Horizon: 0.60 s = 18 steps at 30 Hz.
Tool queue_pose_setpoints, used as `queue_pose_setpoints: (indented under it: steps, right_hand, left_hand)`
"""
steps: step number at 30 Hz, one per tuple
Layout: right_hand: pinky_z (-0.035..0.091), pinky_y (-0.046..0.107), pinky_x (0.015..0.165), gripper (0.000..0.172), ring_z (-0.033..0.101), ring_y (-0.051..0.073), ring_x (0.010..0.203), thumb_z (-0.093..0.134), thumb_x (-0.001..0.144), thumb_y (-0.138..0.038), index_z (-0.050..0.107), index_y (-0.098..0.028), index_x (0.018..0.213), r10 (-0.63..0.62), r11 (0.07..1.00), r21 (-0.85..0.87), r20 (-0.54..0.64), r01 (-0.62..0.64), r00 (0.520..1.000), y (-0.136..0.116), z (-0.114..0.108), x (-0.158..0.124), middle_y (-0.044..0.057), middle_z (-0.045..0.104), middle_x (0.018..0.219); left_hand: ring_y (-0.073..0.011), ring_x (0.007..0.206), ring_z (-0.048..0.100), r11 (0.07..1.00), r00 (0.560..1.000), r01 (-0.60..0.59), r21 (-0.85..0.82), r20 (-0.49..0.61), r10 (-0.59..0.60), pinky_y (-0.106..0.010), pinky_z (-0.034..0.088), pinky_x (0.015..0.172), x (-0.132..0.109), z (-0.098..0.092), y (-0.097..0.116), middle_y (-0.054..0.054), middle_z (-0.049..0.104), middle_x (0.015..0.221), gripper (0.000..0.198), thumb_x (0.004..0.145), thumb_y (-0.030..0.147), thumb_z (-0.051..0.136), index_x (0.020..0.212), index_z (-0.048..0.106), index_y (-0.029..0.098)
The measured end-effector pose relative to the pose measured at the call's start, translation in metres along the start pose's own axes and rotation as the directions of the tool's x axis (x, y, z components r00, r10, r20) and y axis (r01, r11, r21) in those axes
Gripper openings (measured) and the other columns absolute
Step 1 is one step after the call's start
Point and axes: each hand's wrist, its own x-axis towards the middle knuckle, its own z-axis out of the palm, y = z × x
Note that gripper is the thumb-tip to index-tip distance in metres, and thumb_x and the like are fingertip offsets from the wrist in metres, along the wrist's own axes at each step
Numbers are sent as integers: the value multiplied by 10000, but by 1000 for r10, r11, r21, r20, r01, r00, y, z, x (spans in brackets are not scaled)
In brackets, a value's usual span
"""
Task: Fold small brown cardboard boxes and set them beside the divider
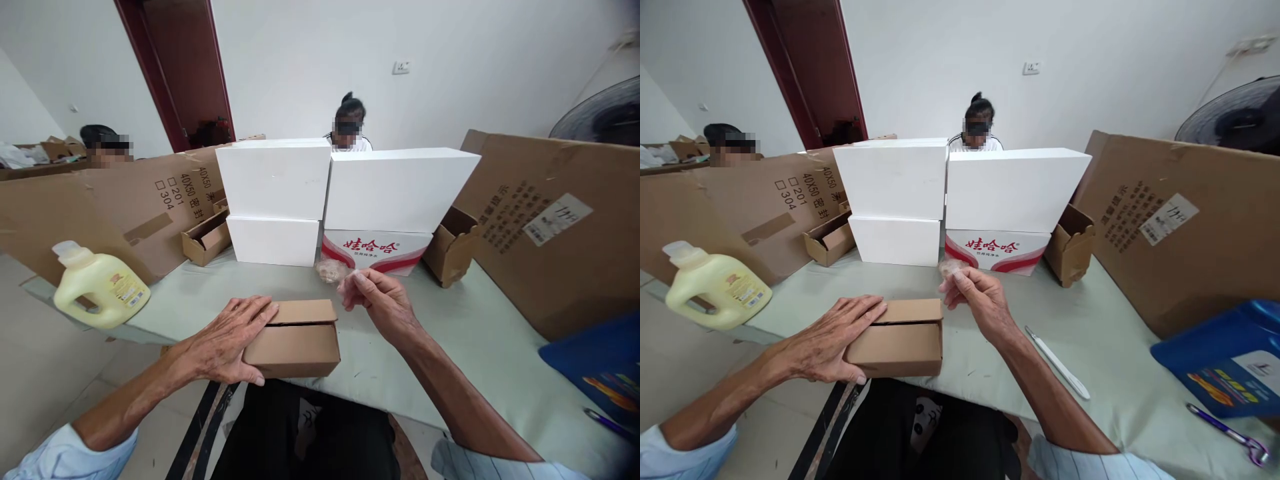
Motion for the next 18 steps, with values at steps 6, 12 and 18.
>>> queue_pose_setpoints:
  steps: [6, 12, 18]
  right_hand:
    - [544, 287, 555, 470, 618, 149, 598, 837, 866, -662, 716, -208, 857, 174, 962, 198, 98, -191, 980, -5, 4, -10, 50, 742, 807]
    - [542, 273, 584, 428, 620, 137, 629, 814, 912, -623, 744, -203, 865, 136, 981, 137, 37, -140, 990, 6, -5, -11, 49, 741, 839]
    - [547, 278, 593, 498, 611, 140, 646, 790, 899, -690, 751, -202, 805, 20, 996, -77, -173, -34, 985, 36, -25, -2, 52, 737, 832]
  left_hand:
    - [-455, 1649, 270, 999, 997, 47, -7, 58, -46, -676, 285, 1287, 0, -20, 7, -180, 252, 1808, 1115, 848, 607, 814, 1746, 225, 311]
    - [-450, 1661, 253, 1000, 995, -23, -13, 95, 24, -700, 251, 1297, 12, -38, 6, -146, 194, 1830, 981, 946, 683, 705, 1744, 236, 359]
    - [-337, 1519, 516, 971, 996, -88, -222, -49, 79, -494, 469, 1201, 58, -70, -20, -133, 501, 1689, 595, 1112, 591, 456, 1596, 544, 256]
